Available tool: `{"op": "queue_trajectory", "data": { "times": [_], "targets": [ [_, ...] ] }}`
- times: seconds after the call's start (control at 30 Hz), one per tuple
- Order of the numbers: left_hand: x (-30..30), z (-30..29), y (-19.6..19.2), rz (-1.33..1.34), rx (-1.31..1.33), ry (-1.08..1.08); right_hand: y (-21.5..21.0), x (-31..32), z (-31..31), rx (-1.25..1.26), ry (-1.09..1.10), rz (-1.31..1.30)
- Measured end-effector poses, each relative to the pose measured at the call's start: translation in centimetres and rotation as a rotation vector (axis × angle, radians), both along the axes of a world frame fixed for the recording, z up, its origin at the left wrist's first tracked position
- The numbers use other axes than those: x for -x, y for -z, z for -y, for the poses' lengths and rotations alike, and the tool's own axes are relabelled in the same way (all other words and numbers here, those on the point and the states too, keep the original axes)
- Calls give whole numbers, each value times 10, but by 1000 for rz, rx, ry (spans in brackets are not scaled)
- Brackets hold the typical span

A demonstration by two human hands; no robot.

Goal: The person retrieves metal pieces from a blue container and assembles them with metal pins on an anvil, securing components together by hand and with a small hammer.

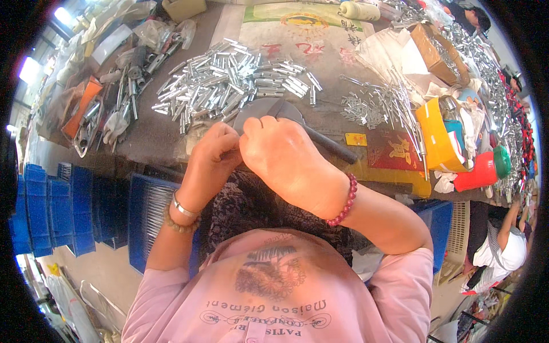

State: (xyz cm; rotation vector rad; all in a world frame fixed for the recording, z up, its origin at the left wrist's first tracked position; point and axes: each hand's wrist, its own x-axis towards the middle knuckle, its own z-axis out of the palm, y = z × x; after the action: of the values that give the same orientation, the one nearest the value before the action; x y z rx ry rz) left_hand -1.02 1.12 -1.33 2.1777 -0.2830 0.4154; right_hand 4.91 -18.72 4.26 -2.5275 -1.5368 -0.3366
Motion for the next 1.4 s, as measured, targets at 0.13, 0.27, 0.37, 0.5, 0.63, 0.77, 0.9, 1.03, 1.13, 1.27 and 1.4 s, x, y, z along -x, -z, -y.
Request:
{"op": "queue_trajectory", "data": {
  "times": [0.13, 0.27, 0.37, 0.5, 0.63, 0.77, 0.9, 1.03, 1.13, 1.27, 1.4],
  "targets": [
    [-2, 2, -2, -24, -12, -2, 8, -3, 11, -89, -13, -35],
    [-2, 0, 3, -7, -10, -3, 9, 0, 32, -250, 120, -92],
    [2, 2, 0, -45, 16, -12, 5, -3, 56, -296, 247, -58],
    [1, 0, 0, -69, 61, 22, 19, -6, 73, -181, 349, -114],
    [0, -1, -1, -81, 56, 33, 9, 16, 72, -406, 318, -211],
    [0, 0, -1, -105, 107, 41, 4, 39, 79, -447, 297, -104],
    [-4, -1, 1, -19, 53, 57, 11, 49, 77, -333, 280, -139],
    [-3, -3, 1, -3, -6, 54, 12, 45, 82, -453, 261, -63],
    [-3, -1, -1, -33, 55, 48, 7, 49, 80, -580, 262, 7],
    [-9, -5, 3, 8, 56, 55, 16, 48, 81, -298, 303, -122],
    [-5, -5, -2, -35, 30, 49, 1, 48, 80, -373, 306, -85]
  ]
}}
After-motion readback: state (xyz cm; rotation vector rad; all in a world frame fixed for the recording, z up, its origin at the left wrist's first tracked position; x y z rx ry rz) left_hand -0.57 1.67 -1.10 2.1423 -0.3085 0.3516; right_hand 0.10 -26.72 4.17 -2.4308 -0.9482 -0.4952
